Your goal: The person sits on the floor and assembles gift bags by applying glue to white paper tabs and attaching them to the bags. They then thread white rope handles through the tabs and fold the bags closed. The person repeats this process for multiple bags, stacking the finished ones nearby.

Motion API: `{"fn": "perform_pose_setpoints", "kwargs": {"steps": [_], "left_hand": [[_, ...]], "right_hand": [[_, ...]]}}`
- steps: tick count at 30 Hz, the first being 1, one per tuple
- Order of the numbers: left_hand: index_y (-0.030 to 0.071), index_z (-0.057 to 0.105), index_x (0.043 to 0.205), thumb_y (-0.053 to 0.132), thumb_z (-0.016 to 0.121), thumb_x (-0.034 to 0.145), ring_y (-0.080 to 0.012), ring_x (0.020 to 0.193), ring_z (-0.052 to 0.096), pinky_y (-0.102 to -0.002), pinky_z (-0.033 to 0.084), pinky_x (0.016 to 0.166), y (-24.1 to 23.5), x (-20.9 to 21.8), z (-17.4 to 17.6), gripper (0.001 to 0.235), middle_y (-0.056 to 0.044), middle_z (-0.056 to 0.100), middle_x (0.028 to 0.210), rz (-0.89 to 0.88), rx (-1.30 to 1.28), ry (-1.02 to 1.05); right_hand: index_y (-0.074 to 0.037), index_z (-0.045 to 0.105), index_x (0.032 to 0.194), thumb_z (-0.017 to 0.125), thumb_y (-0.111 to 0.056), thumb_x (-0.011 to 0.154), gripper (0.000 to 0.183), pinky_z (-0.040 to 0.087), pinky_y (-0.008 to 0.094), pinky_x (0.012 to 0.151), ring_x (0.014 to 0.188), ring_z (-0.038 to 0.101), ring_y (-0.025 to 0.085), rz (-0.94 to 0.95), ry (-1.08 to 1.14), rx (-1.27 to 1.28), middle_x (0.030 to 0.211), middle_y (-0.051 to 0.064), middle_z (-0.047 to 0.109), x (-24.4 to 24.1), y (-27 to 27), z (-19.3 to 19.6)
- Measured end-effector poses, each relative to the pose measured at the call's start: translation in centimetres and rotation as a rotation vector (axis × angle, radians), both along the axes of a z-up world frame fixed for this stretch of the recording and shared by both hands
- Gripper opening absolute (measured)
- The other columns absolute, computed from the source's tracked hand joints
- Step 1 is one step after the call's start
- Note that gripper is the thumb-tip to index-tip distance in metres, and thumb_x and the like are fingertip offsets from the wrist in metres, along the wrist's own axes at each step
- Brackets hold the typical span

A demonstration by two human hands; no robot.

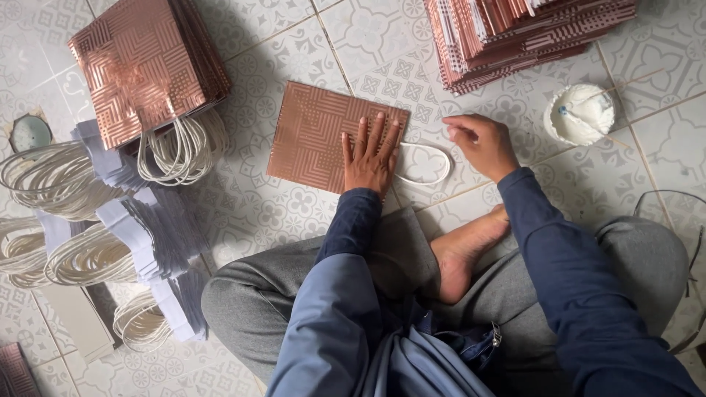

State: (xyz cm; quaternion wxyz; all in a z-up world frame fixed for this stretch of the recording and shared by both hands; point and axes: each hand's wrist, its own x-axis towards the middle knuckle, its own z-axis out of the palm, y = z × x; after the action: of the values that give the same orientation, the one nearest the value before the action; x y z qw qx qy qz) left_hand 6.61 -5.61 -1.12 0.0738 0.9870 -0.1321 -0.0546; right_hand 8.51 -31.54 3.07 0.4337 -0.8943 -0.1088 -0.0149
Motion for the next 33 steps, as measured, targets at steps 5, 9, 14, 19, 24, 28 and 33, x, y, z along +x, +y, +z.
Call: {"fn": "perform_pose_setpoints", "kwargs": {"steps": [5, 9, 14, 19, 24, 28, 33], "left_hand": [[0.045, 0.005, 0.164, 0.046, 0.022, 0.112, -0.0252, 0.159, -0.007, -0.057, -0.006, 0.126, 0.0, -0.2, 0.4, 0.055, 0.009, -0.001, 0.173, 0.000, 0.005, 0.010], [0.035, 0.015, 0.164, 0.038, 0.029, 0.105, -0.0276, 0.158, -0.012, -0.061, -0.010, 0.126, -0.2, 0.3, -0.3, 0.060, 0.005, 0.000, 0.173, -0.027, 0.010, 0.047], [0.029, 0.018, 0.165, 0.040, 0.034, 0.105, -0.0255, 0.156, -0.015, -0.060, -0.012, 0.126, 0.1, 0.7, 1.6, 0.063, 0.005, 0.004, 0.173, -0.033, 0.015, 0.054], [0.027, 0.020, 0.164, 0.036, 0.030, 0.104, -0.0266, 0.157, -0.015, -0.060, -0.014, 0.126, 0.5, 1.1, 0.5, 0.061, 0.006, 0.001, 0.173, -0.062, 0.002, 0.058], [0.027, 0.008, 0.167, 0.047, 0.001, 0.111, -0.0194, 0.158, 0.011, -0.047, -0.008, 0.128, 1.6, 1.3, -1.7, 0.060, 0.004, 0.007, 0.173, 0.191, -0.879, 0.031], [0.014, 0.026, 0.163, 0.038, 0.023, 0.112, -0.0337, 0.154, 0.025, -0.054, 0.006, 0.128, 3.3, 1.0, 0.8, 0.056, -0.014, 0.019, 0.170, 0.320, -1.119, -0.177], [0.033, 0.030, 0.161, 0.051, 0.024, 0.107, -0.0412, 0.158, -0.002, -0.061, -0.001, 0.126, 1.9, 0.6, -0.7, 0.058, -0.002, 0.010, 0.173, 0.262, -0.375, -0.164]], "right_hand": [[-0.011, 0.070, 0.134, 0.064, -0.008, 0.099, 0.036, 0.055, 0.041, 0.092, 0.107, 0.067, 0.030, 0.062, -0.222, -0.034, 0.115, 0.011, 0.069, 0.5, 6.1, -1.8], [-0.005, 0.049, 0.153, 0.057, -0.022, 0.107, 0.050, 0.038, 0.050, 0.117, 0.137, 0.051, 0.040, 0.151, -0.467, -0.115, 0.145, 0.023, 0.056, 1.2, 12.7, -3.1], [-0.007, 0.030, 0.163, 0.038, -0.032, 0.114, 0.056, 0.014, 0.057, 0.123, 0.152, 0.023, 0.045, 0.133, -0.246, -0.308, 0.162, 0.026, 0.036, 0.3, 14.7, -3.2], [-0.019, 0.006, 0.169, 0.029, -0.043, 0.115, 0.064, 0.003, 0.059, 0.124, 0.154, 0.011, 0.050, 0.227, 0.087, -0.176, 0.172, 0.020, 0.011, 2.1, 13.1, -0.3], [-0.017, 0.049, 0.151, 0.050, -0.040, 0.109, 0.048, 0.036, 0.053, 0.116, 0.138, 0.051, 0.035, -0.135, 0.225, 0.039, 0.146, 0.012, 0.059, 5.6, 12.0, 0.6], [-0.015, 0.039, 0.159, 0.065, 0.002, 0.084, 0.081, 0.022, 0.063, 0.120, 0.150, 0.034, 0.040, 0.252, -0.192, -0.570, 0.166, 0.010, 0.036, 2.4, 17.6, 0.8], [-0.023, 0.032, 0.163, 0.044, -0.037, 0.101, 0.065, -0.008, 0.065, 0.127, 0.160, -0.001, 0.035, 0.365, -0.277, -1.147, 0.173, 0.002, 0.020, 1.1, 19.7, 1.7]]}}
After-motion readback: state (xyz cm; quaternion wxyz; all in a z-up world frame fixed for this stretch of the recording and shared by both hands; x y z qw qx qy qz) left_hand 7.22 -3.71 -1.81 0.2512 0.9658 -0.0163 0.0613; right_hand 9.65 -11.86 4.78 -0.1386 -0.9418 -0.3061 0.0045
